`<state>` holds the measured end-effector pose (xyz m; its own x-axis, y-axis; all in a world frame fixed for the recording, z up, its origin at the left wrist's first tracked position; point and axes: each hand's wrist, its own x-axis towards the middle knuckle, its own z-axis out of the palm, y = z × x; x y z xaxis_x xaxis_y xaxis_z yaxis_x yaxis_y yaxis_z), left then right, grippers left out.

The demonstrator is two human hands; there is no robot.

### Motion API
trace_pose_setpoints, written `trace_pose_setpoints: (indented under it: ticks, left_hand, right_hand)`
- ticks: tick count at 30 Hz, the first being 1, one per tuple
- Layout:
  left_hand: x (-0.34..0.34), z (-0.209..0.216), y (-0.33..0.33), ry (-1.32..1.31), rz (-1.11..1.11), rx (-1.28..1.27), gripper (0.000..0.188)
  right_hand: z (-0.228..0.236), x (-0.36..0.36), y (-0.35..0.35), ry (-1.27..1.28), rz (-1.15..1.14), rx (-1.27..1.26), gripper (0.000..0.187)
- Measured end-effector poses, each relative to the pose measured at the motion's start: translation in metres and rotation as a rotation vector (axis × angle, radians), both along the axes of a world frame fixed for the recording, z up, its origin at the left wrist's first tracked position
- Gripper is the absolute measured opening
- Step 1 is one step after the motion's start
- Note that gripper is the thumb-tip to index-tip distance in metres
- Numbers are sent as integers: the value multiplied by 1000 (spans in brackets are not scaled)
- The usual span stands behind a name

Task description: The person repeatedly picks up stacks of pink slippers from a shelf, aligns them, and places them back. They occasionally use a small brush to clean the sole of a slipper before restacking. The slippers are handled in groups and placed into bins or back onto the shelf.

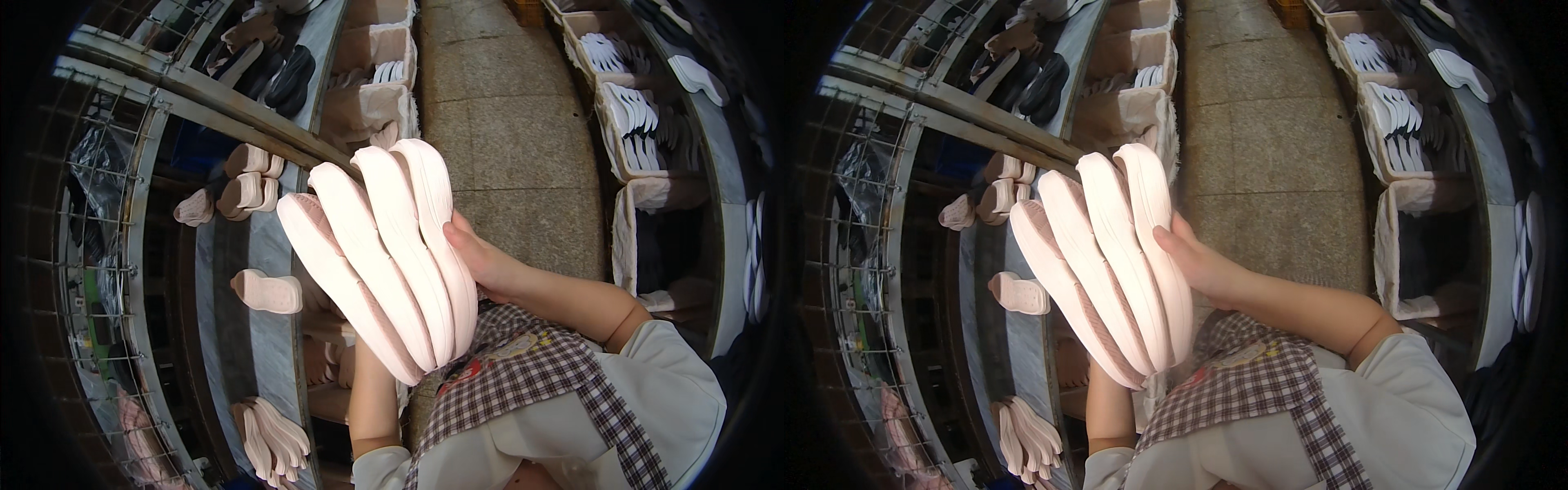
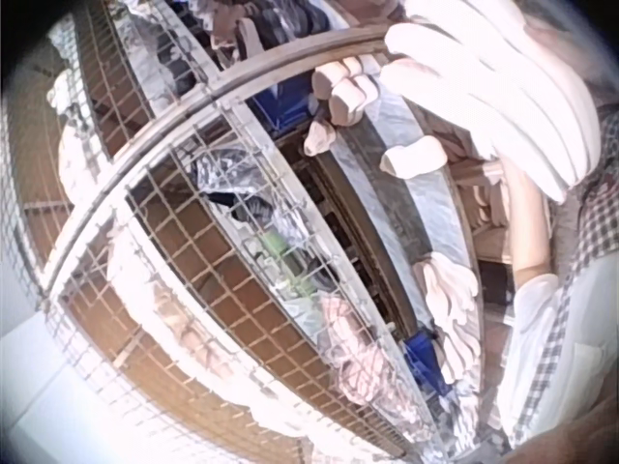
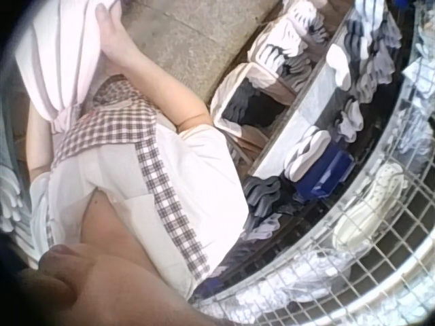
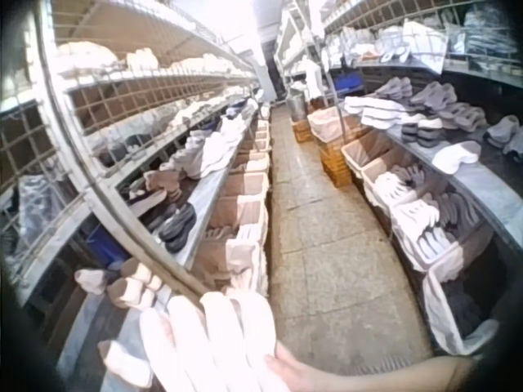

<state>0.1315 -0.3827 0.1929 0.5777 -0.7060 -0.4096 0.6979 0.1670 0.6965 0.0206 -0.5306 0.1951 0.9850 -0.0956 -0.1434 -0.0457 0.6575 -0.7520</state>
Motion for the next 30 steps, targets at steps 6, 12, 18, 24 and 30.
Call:
trace_pose_setpoints:
  ticks: [6, 12, 18, 24, 30]
  left_hand:
    - [0, 2, 0, -25, 16, -18, 43]
    - [7, 4, 1, -44, 25, -53, 44]
    - [13, 3, 6, -68, 42, -79, 45]
    - [15, 2, 15, -78, 62, -111, 46]
    - [15, 2, 24, -96, 88, -138, 47]
  right_hand:
    - [2, 1, 3, -48, -44, -38, 65]
    - [3, -8, 5, -105, -95, -267, 79]
    - [3, -14, 4, -168, -48, -490, 99]
    - [-3, -16, 0, -78, -21, -747, 106]
    - [-12, -11, -2, -81, -10, -620, 103]
